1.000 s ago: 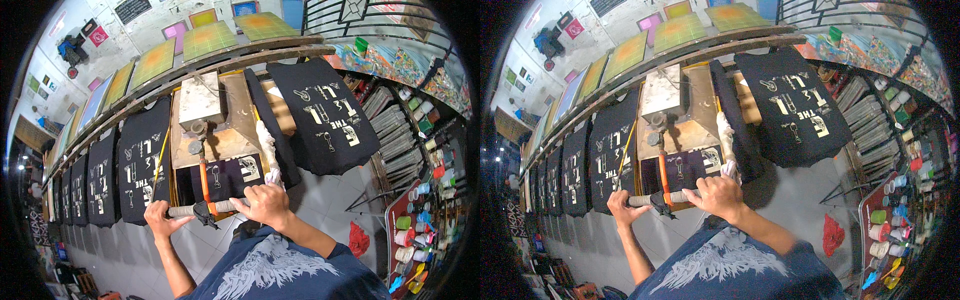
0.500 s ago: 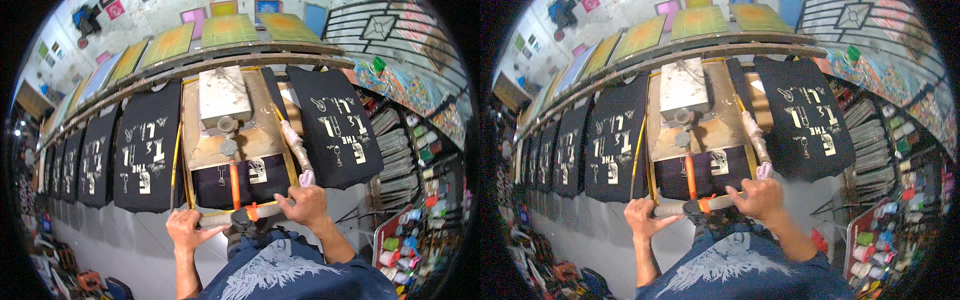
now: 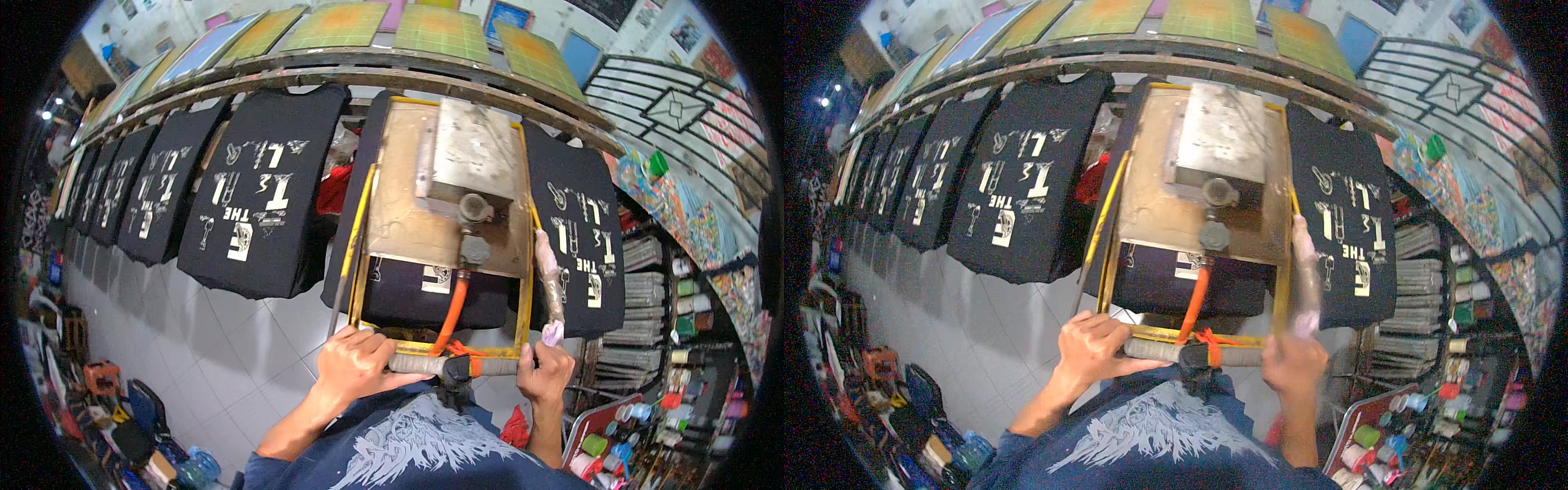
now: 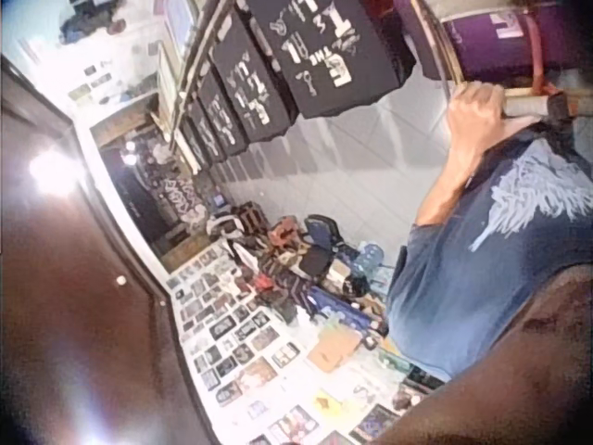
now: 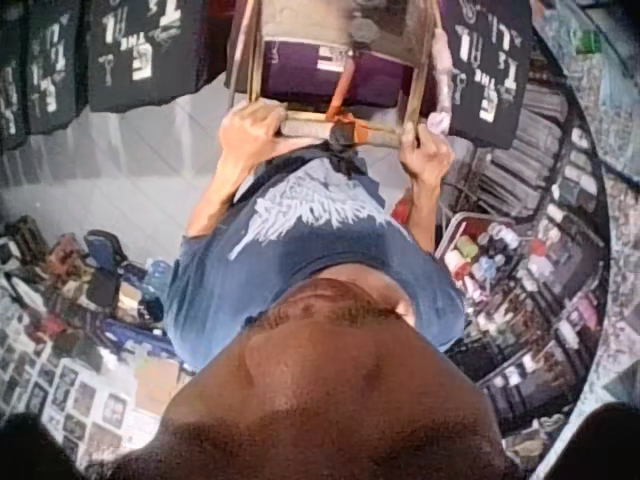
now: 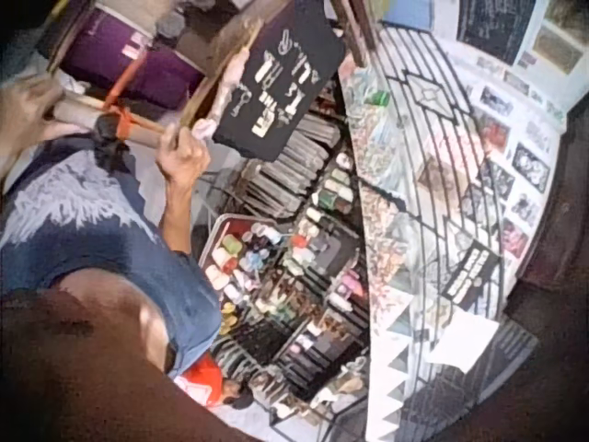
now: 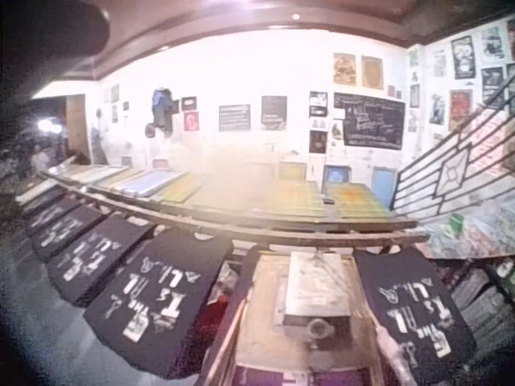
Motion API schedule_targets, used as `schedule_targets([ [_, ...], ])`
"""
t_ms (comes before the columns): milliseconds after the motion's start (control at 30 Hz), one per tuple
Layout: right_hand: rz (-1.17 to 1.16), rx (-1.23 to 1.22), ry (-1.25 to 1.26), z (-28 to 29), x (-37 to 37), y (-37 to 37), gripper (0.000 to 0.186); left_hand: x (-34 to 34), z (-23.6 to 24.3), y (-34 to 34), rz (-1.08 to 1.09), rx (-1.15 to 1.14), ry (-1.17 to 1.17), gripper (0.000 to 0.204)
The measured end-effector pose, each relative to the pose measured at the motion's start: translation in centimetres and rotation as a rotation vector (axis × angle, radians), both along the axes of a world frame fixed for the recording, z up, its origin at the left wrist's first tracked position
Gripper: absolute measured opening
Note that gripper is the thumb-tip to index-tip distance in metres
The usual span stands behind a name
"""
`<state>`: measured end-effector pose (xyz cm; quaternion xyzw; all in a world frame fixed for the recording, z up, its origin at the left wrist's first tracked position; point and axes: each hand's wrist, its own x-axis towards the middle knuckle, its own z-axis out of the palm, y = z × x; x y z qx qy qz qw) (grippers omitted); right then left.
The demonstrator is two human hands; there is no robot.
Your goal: The person performs screen printing by lowering a screen frame onto black shirts, applying ink, and using a heat press machine to cure the prints.
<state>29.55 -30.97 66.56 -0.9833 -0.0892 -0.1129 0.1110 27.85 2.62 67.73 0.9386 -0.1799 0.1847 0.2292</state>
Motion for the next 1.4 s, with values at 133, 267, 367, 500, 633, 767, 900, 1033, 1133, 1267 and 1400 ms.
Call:
schedule_targets([
  [133,-0.016,0.04,-0.04,1.0,0.9,-0.4,0.024,1.7,-0.2,-1.3,-0.035,-0.018,-0.002,0.058],
  [267,0.032,0.086,-0.069,1.2,2.1,-2.3,0.036,2.8,-1.2,-3.3,-0.051,-0.051,-0.042,0.056],
  [367,0.045,0.047,-0.054,0.4,2.4,-5.0,0.034,2.9,-1.3,-4.6,-0.092,-0.059,0.02,0.051],
  [500,0.052,0.043,-0.056,-0.5,3.0,-7.1,0.032,2.9,-1.2,-5.8,-0.09,-0.055,0.028,0.05],
  [633,0.093,0.053,-0.095,-0.9,3.3,-7.6,0.033,2.8,-1.5,-6.0,-0.061,-0.036,-0.006,0.052],
  [767,0.121,0.073,-0.21,-1.1,3.7,-7.0,0.031,3.3,-1.8,-6.4,0.008,-0.046,-0.126,0.058],
  [900,0.116,0.065,-0.256,-1.4,3.7,-7.0,0.032,3.2,-2.5,-6.9,0.064,-0.042,-0.199,0.062],
  [1033,0.153,0.084,-0.336,-1.9,3.9,-7.3,0.035,3.2,-2.1,-7.0,0.066,-0.025,-0.221,0.064],
  [1133,0.196,0.088,-0.429,-2.3,4.3,-7.3,0.033,3.3,-1.8,-7.1,0.058,0.009,-0.226,0.064],
  [1267,0.235,0.128,-0.492,-2.7,4.6,-7.4,0.031,3.1,-1.8,-7.3,0.065,0.02,-0.236,0.066],
  [1400,0.241,0.135,-0.525,-3.1,4.8,-7.6,0.03,3.0,-1.8,-7.4,0.082,0.025,-0.25,0.068],
])
